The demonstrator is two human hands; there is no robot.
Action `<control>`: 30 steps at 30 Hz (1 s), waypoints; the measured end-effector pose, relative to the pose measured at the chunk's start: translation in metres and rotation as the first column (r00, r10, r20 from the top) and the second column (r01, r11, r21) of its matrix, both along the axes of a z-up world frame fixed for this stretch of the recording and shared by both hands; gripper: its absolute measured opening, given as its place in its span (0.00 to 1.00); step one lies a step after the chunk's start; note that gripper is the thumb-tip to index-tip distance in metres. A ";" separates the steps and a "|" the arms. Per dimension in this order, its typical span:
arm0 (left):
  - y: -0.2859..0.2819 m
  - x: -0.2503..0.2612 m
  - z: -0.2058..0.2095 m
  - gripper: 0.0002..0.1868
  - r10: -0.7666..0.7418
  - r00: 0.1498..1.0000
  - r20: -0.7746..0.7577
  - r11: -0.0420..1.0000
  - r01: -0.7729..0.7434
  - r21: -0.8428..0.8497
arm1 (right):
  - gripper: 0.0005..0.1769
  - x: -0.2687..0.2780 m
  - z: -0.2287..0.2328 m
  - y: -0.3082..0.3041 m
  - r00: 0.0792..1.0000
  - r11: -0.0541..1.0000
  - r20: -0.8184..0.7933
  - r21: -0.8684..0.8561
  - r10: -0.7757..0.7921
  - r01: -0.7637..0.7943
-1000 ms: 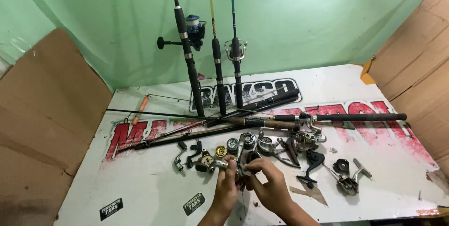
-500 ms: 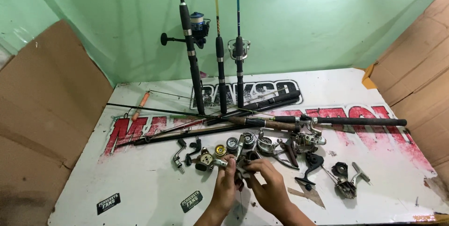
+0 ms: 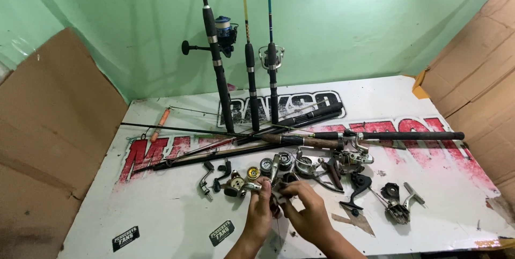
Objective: Assembling and inspecting internal components of a fishing reel at a workbench.
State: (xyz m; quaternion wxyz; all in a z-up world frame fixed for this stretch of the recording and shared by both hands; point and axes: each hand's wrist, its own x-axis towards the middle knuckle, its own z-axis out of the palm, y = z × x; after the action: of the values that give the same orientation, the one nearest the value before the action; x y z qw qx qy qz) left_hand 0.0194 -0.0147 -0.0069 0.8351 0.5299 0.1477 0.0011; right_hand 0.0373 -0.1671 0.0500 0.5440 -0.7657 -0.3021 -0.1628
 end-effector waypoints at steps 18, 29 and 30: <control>-0.015 0.000 -0.014 0.26 -0.013 0.984 0.180 0.996 0.029 -0.085 | 0.15 -0.004 -0.010 -0.013 0.998 0.998 -0.025 0.040 -0.050 0.051; -0.011 0.000 0.002 0.26 -0.029 0.992 0.125 0.998 0.035 -0.043 | 0.15 -0.001 0.000 -0.012 0.999 1.000 -0.042 0.006 -0.024 0.024; -0.011 -0.002 0.001 0.26 -0.049 0.983 0.176 0.999 0.051 -0.009 | 0.15 0.000 -0.002 -0.012 0.998 1.000 -0.054 0.002 -0.024 0.024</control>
State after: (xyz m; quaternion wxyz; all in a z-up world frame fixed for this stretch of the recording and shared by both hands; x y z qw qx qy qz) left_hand 0.0179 -0.0262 -0.0058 0.8481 0.5258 0.0601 0.0262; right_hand 0.0376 -0.1791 0.0481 0.5509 -0.7726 -0.2781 -0.1490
